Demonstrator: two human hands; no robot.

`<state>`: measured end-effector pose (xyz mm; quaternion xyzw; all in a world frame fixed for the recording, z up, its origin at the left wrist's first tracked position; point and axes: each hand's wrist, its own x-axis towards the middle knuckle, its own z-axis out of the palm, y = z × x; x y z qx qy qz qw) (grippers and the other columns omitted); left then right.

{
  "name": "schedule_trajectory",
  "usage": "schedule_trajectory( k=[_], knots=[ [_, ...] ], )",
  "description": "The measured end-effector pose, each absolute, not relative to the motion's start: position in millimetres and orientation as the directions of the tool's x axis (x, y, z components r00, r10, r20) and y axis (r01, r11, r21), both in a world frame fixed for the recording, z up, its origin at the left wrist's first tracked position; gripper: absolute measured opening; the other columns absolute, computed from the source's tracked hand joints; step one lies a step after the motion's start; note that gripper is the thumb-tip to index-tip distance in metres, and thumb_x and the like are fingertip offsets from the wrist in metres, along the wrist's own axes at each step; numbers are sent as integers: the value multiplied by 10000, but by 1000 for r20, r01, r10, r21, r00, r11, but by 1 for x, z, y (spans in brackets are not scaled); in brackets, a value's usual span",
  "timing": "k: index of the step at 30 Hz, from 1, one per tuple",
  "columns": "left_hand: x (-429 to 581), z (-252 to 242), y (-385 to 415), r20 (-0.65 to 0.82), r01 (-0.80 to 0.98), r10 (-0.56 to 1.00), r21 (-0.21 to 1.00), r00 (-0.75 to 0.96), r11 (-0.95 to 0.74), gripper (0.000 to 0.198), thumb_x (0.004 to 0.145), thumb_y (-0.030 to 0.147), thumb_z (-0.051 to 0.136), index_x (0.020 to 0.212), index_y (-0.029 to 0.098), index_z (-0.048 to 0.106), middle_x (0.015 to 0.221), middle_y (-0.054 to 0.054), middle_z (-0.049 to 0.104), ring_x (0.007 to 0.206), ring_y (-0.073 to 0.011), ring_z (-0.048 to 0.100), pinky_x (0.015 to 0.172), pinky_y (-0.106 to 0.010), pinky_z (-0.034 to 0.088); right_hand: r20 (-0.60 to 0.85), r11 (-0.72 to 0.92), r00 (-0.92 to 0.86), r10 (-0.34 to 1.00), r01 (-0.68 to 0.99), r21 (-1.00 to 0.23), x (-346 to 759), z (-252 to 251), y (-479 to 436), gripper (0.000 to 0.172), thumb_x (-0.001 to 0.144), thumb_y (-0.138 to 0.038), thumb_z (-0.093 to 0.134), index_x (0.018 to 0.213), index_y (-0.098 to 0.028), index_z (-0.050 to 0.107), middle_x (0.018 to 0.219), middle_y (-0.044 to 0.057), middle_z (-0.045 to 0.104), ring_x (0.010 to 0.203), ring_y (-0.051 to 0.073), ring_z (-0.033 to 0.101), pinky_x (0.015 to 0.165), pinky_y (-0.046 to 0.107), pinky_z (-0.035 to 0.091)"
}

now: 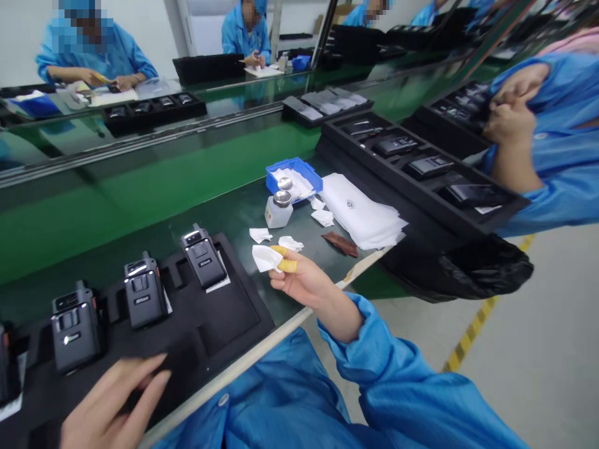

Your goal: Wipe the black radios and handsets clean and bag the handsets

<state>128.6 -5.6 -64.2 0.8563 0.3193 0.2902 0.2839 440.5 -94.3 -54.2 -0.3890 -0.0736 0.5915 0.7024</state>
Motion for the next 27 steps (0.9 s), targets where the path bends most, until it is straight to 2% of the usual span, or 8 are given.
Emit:
schedule_trajectory(
  k=[2,5,8,14,17,20,24,27],
  knots=[
    [174,-52,-12,204,358,759,787,618,-503,182,748,400,655,891,311,725,698,10,651,632,-164,604,609,-272,499,-343,-19,228,911,-809,-588,428,-50,-95,231,633,-103,664,844,-190,624,602,-75,510,479,34,377,461,178,278],
    [233,-40,-22,-24,226,790,963,612,-146,291,737,430,660,945,231,702,740,-11,634,642,-144,587,603,-260,493,-333,-75,146,931,-819,-569,410,-48,-97,273,634,-114,673,894,-190,641,612,-71,538,468,25,375,456,167,273],
    [261,-39,-31,-141,71,747,990,650,125,357,685,433,712,952,199,675,813,-26,663,685,-143,590,666,-273,492,-340,-106,107,934,-828,-551,397,-46,-101,300,623,-131,689,914,-188,646,619,-68,557,453,16,376,443,158,262],
    [250,-43,-46,-135,-25,775,981,618,191,199,681,371,718,693,183,653,735,-1,654,734,-141,561,738,-263,443,-369,-123,142,919,-784,-608,382,-48,-115,311,600,-175,709,905,-195,650,608,-62,561,444,29,387,436,169,279],
    [243,-41,-51,-184,-33,778,967,601,254,185,645,335,717,636,176,624,688,4,642,704,-135,553,720,-259,432,-281,3,414,866,-566,-824,379,-49,-123,290,632,-218,707,916,-224,653,660,-53,585,519,61,470,488,196,361],
    [241,-37,-55,-217,-7,788,963,576,270,182,616,310,706,595,171,590,652,7,632,669,-130,546,691,-254,424,45,186,693,719,-129,-974,380,-47,-134,235,710,-247,682,945,-265,670,806,-26,626,690,93,551,649,242,456],
    [241,-35,-57,-222,21,784,966,579,258,194,612,306,704,586,168,571,653,12,629,668,-120,543,681,-236,419,429,240,524,736,390,-889,376,-44,-148,202,779,-263,657,974,-286,704,929,19,644,875,145,581,818,317,477],
    [241,-36,-58,-219,24,751,965,622,262,203,632,335,715,635,164,605,691,6,645,692,-126,557,699,-239,430,418,226,339,843,483,-846,373,-48,-150,282,797,-292,656,1077,-285,681,1019,48,645,966,175,581,875,357,476]
  ],
)
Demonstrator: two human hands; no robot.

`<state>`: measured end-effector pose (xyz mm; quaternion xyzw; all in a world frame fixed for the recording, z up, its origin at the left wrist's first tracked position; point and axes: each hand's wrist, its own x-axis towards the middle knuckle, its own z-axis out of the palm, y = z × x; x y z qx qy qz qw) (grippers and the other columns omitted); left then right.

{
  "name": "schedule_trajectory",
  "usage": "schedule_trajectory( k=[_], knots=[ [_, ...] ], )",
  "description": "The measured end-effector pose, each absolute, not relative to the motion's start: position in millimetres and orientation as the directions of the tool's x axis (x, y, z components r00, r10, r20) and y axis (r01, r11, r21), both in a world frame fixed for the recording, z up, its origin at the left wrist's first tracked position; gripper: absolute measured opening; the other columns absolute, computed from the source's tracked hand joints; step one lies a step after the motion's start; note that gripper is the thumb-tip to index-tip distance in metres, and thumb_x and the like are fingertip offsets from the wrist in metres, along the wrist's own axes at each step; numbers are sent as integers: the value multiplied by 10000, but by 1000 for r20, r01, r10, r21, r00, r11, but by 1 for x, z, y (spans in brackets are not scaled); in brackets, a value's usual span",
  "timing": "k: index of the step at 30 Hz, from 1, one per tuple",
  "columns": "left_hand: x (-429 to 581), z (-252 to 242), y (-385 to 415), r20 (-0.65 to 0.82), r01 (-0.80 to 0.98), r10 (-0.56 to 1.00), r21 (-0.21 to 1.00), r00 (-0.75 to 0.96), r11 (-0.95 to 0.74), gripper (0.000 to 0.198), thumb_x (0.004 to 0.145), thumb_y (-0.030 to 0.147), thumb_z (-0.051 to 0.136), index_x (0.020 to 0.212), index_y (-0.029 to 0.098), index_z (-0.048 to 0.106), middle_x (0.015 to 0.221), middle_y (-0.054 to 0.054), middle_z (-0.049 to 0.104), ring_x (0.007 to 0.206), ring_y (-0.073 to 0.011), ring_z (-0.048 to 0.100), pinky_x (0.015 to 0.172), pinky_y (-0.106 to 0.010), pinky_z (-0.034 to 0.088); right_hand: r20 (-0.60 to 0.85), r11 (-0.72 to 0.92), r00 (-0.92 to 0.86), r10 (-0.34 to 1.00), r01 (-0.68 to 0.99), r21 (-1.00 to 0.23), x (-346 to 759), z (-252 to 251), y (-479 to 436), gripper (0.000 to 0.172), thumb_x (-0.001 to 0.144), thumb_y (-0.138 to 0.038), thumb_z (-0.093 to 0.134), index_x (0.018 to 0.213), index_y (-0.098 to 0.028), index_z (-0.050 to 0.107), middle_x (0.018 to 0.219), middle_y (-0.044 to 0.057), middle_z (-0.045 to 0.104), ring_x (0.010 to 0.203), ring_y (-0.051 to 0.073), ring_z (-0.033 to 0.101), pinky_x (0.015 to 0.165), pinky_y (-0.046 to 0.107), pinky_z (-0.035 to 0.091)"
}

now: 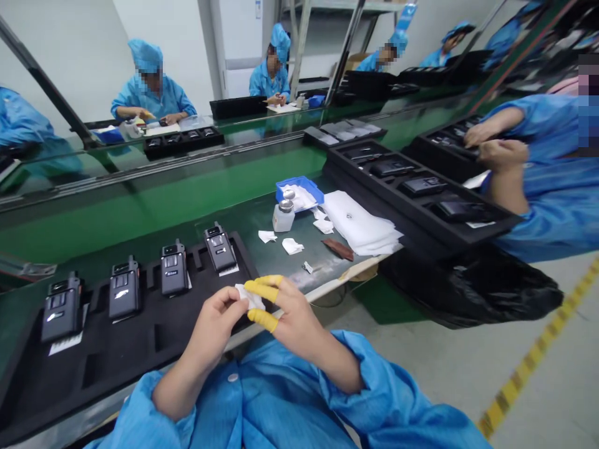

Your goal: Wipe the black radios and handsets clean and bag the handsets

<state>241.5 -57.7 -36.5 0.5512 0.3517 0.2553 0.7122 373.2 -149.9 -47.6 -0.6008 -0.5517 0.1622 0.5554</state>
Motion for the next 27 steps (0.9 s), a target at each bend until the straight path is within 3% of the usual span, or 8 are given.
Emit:
schedule_trajectory(
  k=[3,7,9,11,15,21,24,27],
  knots=[
    [242,-39,-56,-207,21,717,966,666,259,226,659,370,723,687,164,633,752,-8,665,751,-143,576,752,-254,441,277,156,332,902,348,-925,376,-57,-145,360,802,-362,644,1156,-296,636,1042,51,619,908,158,588,780,323,513],
    [245,-45,-50,-171,17,680,974,713,226,242,685,395,723,706,164,653,822,-26,677,809,-161,587,792,-264,441,-60,-28,299,952,-112,-993,386,-70,-138,709,687,-575,687,1309,-302,484,1138,65,540,792,129,587,584,259,521],
    [247,-48,-48,-188,41,655,972,732,232,255,681,406,729,712,163,663,834,-33,682,816,-170,594,788,-269,447,-146,-85,249,957,-238,-968,390,-76,-137,752,675,-606,680,1324,-294,460,1069,50,562,756,120,585,595,268,528],
    [250,-50,-46,-234,77,649,962,724,261,269,664,415,743,722,163,671,810,-30,684,809,-171,601,786,-272,455,-75,-28,352,933,-138,-990,393,-79,-137,705,688,-570,693,1306,-297,490,1022,40,581,769,124,584,652,292,537],
    [257,-47,-42,-336,119,684,931,647,345,295,622,429,770,685,166,654,749,-13,678,765,-157,608,787,-280,477,405,176,429,808,480,-860,396,-75,-139,345,810,-389,646,1146,-307,644,1092,60,613,992,174,575,869,364,510],
    [267,-35,-32,-366,219,639,929,676,300,291,661,439,726,714,162,654,728,-23,667,740,-155,623,785,-301,504,619,275,201,759,764,-584,404,-73,-125,291,894,-139,476,1066,-244,686,813,37,646,756,126,611,662,241,545],
    [270,-30,-22,-313,281,639,947,703,154,300,725,431,646,868,167,648,855,-62,685,819,-191,652,804,-338,515,646,227,198,737,828,-512,425,-67,-116,287,878,-114,473,1042,-204,692,788,39,638,730,128,607,643,228,533],
    [275,-31,-7,-66,440,804,862,591,-253,315,770,396,561,998,182,598,970,-87,639,790,-201,640,728,-362,529,681,80,264,683,900,-429,467,-50,-105,278,863,-128,500,1062,-174,689,857,69,644,801,156,607,701,265,522]
  ],
)
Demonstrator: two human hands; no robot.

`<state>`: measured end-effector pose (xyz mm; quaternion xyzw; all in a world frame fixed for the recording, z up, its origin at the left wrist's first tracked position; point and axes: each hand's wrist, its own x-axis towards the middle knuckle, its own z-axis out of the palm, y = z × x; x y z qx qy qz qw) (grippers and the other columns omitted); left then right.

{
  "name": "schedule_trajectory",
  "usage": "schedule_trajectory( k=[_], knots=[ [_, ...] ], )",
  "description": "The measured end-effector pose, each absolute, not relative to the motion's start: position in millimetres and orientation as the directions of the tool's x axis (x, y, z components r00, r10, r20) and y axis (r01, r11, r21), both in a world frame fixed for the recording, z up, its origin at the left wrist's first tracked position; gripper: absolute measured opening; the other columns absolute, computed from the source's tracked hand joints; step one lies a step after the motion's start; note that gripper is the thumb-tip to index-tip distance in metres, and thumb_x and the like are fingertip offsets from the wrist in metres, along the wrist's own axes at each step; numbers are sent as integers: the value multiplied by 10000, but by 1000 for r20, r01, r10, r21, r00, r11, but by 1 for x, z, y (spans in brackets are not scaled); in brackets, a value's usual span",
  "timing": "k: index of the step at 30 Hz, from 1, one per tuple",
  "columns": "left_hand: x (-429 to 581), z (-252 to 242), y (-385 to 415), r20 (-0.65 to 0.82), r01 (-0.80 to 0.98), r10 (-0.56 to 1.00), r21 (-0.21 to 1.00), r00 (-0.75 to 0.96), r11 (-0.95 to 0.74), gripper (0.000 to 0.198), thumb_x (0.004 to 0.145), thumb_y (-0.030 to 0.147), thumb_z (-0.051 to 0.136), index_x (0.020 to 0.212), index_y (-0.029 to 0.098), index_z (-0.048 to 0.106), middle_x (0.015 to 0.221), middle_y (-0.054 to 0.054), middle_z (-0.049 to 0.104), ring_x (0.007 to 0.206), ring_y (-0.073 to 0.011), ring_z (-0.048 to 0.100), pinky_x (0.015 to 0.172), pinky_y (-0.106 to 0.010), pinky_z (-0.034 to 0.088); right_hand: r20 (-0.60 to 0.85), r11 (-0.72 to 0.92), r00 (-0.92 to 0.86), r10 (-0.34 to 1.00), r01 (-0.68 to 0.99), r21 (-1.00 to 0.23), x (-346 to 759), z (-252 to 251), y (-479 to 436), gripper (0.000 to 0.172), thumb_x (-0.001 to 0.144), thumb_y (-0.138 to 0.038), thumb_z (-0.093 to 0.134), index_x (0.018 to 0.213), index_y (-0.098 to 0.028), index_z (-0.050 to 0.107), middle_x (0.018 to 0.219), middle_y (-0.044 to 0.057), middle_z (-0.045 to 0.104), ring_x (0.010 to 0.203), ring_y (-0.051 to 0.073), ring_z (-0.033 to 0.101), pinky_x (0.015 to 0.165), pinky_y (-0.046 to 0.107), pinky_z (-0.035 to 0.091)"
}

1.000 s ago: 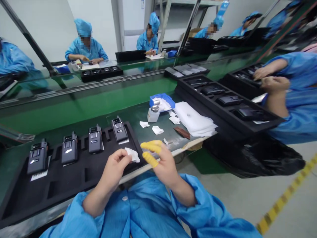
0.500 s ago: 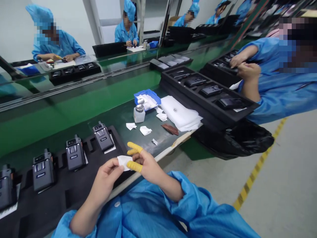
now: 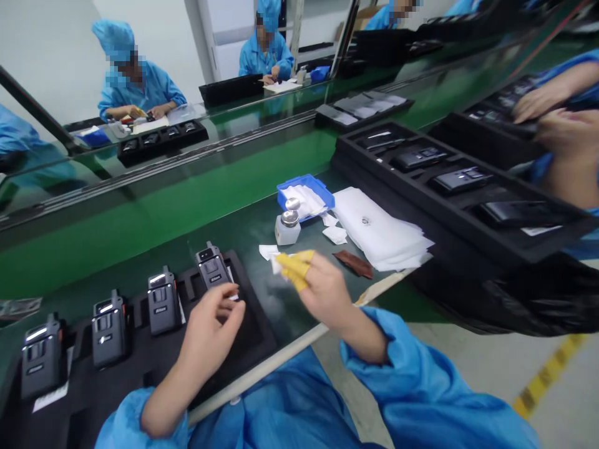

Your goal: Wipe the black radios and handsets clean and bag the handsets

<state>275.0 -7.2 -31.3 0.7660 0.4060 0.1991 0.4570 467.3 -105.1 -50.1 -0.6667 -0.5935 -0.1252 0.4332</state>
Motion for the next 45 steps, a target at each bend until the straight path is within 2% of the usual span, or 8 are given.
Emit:
schedule_trajectory(
  k=[2,5,11,19,26,32,36,45],
  knots=[
    [279,-35,5,178,605,851,633,494,-483,352,780,370,531,1066,169,565,1003,-110,586,802,-232,615,697,-396,524,689,-86,341,639,922,-377,499,-37,-95,264,864,-176,510,1045,-182,701,871,80,636,813,181,593,716,307,507],
    [283,-42,21,301,740,841,402,449,-539,447,789,367,522,1167,130,498,1007,-133,536,861,-286,592,677,-433,520,645,-247,405,648,913,-325,536,-23,-76,250,859,-228,507,974,-202,727,841,77,622,794,199,564,704,334,480],
    [273,-45,31,224,811,896,383,382,-442,519,828,408,506,1267,148,408,982,-98,530,796,-253,612,642,-405,528,516,-271,350,781,936,-224,555,-31,-50,289,833,-185,459,894,-184,742,830,95,613,777,207,524,706,341,446],
    [306,-38,34,71,873,899,218,432,-436,867,789,560,557,1467,157,196,1246,-230,445,892,-374,646,640,-425,526,495,-129,97,863,991,32,568,-40,-53,345,814,-139,404,840,-173,746,743,112,614,675,205,478,631,359,390],
    [297,-42,44,-37,755,912,575,408,-315,973,689,258,643,1486,176,91,1284,-202,451,1034,-345,611,848,-465,489,482,-158,83,872,981,116,571,-33,-52,303,785,-142,444,770,-178,745,697,102,599,639,187,471,542,330,306],
    [254,-47,21,-60,405,868,899,492,-168,879,579,120,588,1403,182,288,1292,-124,493,1191,-260,513,1026,-416,384,613,9,77,786,991,-135,528,-22,-56,285,823,-162,491,968,-229,727,822,72,625,782,200,564,660,349,409],
    [240,-53,5,30,279,851,938,524,-204,669,568,76,557,1219,201,463,1226,-97,532,1154,-251,532,999,-413,411,660,234,-62,748,956,-175,474,-17,-56,379,815,-106,505,1075,-321,678,847,24,631,800,163,575,783,379,394],
    [225,-61,-4,77,178,838,963,541,-203,609,598,89,610,1181,217,491,1179,-75,561,1110,-238,553,971,-391,438,648,482,-277,709,862,-159,418,-21,-50,617,786,-41,427,1298,-376,501,865,-18,627,769,130,545,867,398,283]
  ],
)
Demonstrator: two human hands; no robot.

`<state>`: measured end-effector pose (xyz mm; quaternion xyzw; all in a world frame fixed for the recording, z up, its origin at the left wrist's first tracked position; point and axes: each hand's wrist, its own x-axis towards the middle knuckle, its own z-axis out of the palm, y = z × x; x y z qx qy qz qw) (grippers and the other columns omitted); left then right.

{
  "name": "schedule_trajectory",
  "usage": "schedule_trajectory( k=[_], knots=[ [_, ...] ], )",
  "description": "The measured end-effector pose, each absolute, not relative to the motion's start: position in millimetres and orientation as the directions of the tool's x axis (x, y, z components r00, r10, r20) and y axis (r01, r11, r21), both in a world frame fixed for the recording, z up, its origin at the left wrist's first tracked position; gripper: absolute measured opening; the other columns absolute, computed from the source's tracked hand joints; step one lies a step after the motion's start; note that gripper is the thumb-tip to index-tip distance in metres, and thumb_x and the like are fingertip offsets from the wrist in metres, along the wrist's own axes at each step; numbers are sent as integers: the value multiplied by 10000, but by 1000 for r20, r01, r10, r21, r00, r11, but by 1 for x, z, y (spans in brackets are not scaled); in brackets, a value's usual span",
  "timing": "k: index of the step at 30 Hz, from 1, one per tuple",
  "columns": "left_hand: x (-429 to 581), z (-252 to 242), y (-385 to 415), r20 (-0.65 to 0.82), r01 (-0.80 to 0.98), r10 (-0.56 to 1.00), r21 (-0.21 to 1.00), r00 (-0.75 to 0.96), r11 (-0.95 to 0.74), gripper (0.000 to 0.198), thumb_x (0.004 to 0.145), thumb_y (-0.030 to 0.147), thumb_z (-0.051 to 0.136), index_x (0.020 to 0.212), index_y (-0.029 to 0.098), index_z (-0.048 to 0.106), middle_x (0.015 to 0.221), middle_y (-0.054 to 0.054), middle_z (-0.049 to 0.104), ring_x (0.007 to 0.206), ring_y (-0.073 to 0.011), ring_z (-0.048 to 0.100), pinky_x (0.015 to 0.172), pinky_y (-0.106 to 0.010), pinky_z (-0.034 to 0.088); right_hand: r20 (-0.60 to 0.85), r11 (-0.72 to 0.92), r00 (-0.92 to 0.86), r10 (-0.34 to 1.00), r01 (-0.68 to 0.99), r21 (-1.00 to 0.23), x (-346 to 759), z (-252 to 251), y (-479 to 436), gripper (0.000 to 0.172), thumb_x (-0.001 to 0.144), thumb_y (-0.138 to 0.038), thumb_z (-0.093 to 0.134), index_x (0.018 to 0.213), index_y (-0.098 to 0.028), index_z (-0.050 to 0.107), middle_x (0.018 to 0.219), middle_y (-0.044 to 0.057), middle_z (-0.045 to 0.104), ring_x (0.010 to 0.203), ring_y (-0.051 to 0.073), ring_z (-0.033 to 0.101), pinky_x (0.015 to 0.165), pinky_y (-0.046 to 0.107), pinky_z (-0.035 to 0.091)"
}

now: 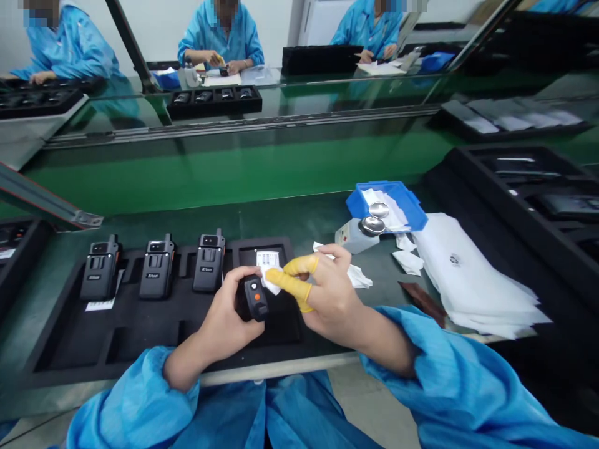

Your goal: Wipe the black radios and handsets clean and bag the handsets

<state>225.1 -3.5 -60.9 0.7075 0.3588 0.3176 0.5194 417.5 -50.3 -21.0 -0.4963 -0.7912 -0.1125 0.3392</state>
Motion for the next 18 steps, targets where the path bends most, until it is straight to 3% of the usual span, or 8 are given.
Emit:
schedule_trajectory(
  k=[9,13,18],
  knots=[
    [224,-56,-2,81,170,819,962,567,-213,593,567,74,601,1134,219,505,1117,-56,599,1027,-231,591,901,-365,470,620,567,-453,641,824,16,408,-18,-49,375,887,-83,369,1057,-293,628,771,-70,675,752,96,572,930,381,241],
    [224,-54,-1,51,193,821,962,568,-193,579,575,64,584,1126,222,502,1069,-49,606,992,-227,603,892,-377,480,630,485,-332,702,870,-83,410,-20,-49,404,888,-101,402,1135,-357,594,826,-80,687,747,88,584,908,388,242],
    [223,-52,1,121,170,806,949,580,-265,598,523,64,581,1097,219,515,1109,-54,604,1083,-256,572,933,-398,458,589,598,-409,697,785,-161,402,-18,-51,359,877,-120,430,1108,-344,591,858,-94,686,812,92,604,901,378,251]
  ],
)
